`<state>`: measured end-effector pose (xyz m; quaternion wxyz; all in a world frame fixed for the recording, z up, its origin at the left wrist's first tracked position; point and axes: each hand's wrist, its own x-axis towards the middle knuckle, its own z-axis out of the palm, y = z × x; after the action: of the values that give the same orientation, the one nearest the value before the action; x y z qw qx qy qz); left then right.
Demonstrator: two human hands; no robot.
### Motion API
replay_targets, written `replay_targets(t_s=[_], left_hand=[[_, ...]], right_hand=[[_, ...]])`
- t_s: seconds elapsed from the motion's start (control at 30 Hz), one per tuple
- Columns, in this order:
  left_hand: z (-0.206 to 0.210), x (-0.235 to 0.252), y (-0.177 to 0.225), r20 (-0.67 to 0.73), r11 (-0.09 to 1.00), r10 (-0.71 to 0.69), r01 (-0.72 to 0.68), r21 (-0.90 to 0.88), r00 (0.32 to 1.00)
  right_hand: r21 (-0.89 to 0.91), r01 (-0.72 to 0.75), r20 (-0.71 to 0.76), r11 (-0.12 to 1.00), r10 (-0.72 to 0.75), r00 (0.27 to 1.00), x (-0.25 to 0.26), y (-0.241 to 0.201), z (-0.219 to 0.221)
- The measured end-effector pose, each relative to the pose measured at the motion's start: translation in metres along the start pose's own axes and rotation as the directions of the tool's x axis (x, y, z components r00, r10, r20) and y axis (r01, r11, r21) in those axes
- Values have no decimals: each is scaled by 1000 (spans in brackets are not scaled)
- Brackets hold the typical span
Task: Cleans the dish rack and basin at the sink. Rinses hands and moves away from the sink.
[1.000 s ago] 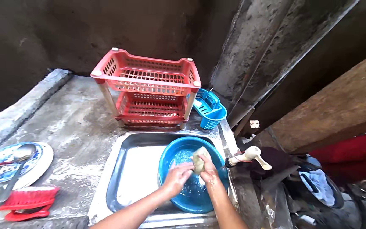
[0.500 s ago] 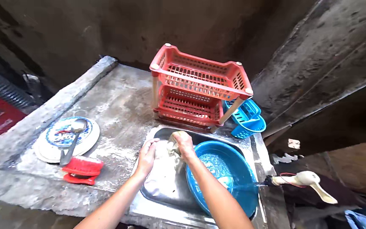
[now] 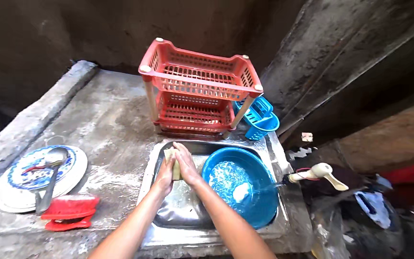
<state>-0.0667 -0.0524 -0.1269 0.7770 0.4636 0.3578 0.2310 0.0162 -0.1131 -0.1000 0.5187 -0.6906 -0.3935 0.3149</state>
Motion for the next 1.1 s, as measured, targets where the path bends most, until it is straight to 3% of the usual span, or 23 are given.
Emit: replay_targets(t_s=[0.1,0.17,0.23,0.3,0.33,0.37,0.43,0.5,0.57,0.63,0.7,0.73,0.77,0.83,0.9,0.93,1.0,1.1], left_hand=[[-7,12,-12,-40,968,-210,214,134,977],[-9,18,-15,-9,926,-325,320,201,946],[-8,24,-22,7,897,-394,383,222,919],[-1,28,-28,8,882,-419,405,241,908],[4,29,-33,13,880,-420,403,250,908],[9,30,-40,21,879,-418,399,261,908],[19,31,-52,57,884,-413,384,267,909],[25,35,-61,68,897,-401,377,229,913],[29,41,-63,78,919,-364,345,189,928],[33,42,-57,98,948,-299,283,147,949],[34,44,-49,51,953,-266,255,166,962],[33,48,-48,13,948,-262,255,188,965],[31,51,-47,-16,944,-256,254,212,967],[27,54,-46,-43,930,-237,240,280,971],[26,56,-50,-12,906,-210,199,374,978],[26,55,-53,21,894,-221,194,403,975],[26,53,-57,107,888,-309,246,389,945],[25,50,-62,157,900,-388,337,279,908]], right_hand=[[85,-276,-45,957,280,959,-28,40,-64],[-58,-446,-195,893,428,882,-39,70,-124],[-110,-543,-400,833,463,791,-49,111,-175],[151,-505,-619,850,480,622,-55,151,-189],[348,-413,-651,842,534,539,-55,162,-181],[543,-299,-591,785,610,528,-54,166,-166],[826,-157,-321,542,680,660,-49,155,-135],[889,-208,-94,407,609,787,-37,120,-109],[809,-336,42,483,523,852,-27,73,-95],[619,-401,113,676,428,897,-26,37,-92],[279,-363,19,889,373,928,-40,19,-106],[34,-339,-88,940,341,936,-52,19,-117],[-232,-339,-202,912,296,934,-67,26,-132],[-571,-450,-439,687,209,874,-109,49,-161],[-589,-611,-596,529,226,770,-155,64,-178],[-539,-673,-638,507,277,719,-175,68,-182],[-349,-716,-690,605,351,633,-202,75,-181],[24,-659,-671,752,501,547,-213,86,-173]])
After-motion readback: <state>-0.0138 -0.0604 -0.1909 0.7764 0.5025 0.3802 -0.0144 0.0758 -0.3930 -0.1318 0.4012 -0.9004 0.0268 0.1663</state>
